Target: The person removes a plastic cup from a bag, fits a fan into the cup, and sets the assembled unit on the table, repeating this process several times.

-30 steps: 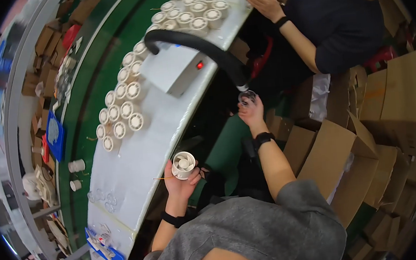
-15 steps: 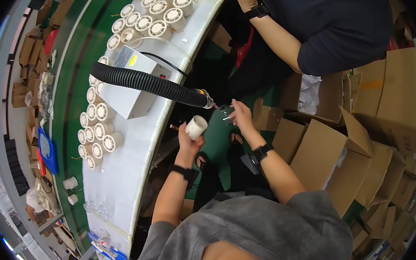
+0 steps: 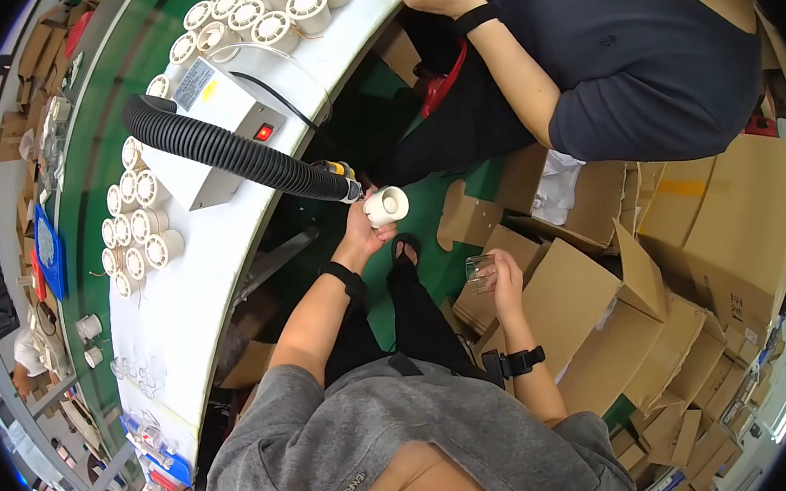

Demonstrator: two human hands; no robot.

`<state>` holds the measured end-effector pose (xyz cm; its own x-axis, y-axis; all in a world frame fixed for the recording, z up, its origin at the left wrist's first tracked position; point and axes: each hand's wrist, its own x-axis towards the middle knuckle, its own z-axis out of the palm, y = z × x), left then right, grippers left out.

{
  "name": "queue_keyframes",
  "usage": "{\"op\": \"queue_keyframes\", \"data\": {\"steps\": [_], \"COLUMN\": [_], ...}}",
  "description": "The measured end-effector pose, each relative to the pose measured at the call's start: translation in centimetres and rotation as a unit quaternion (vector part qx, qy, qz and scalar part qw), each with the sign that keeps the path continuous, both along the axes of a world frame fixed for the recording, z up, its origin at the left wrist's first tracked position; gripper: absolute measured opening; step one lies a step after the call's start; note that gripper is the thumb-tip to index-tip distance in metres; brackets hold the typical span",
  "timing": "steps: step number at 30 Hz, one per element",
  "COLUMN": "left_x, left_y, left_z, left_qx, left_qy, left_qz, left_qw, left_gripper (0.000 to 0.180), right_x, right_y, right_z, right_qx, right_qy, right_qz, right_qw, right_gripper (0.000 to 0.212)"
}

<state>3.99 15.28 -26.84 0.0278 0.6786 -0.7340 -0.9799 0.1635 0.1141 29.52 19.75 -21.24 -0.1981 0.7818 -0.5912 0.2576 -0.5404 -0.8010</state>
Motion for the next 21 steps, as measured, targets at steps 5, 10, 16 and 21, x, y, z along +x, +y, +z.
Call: {"op": "queue_keyframes", "data": {"steps": [5, 10, 16, 21], "left_x": [-0.3, 0.5, 0.5, 0.2], "left_y": [1.3, 0.3, -3.8, -9.9], "left_z": [-1.5, -0.6, 1.8, 9.8], "left_qx": [-0.120, -0.138, 0.012, 0.003], "left_qy": [0.221, 0.372, 0.581, 0.369], "left_qz": [-0.105, -0.178, -0.100, -0.020], "left_qw": [0.962, 0.900, 0.808, 0.929], "left_gripper": [0.030, 0.026, 0.023, 0.026], "right_x": [-1.6, -3.6, -7.6, -10.3], "right_y": [0.3, 0.8, 2.1, 0.5], "right_z": [1.3, 2.0, 4.4, 7.5], "right_qx": [0.021, 0.047, -0.128, -0.206], "right_qy": [0.013, 0.047, 0.199, 0.406], "right_qz": [0.026, 0.009, 0.004, 0.093], "right_qw": [0.999, 0.998, 0.972, 0.885], "right_gripper": [0.028, 0.029, 0.032, 0.032]}}
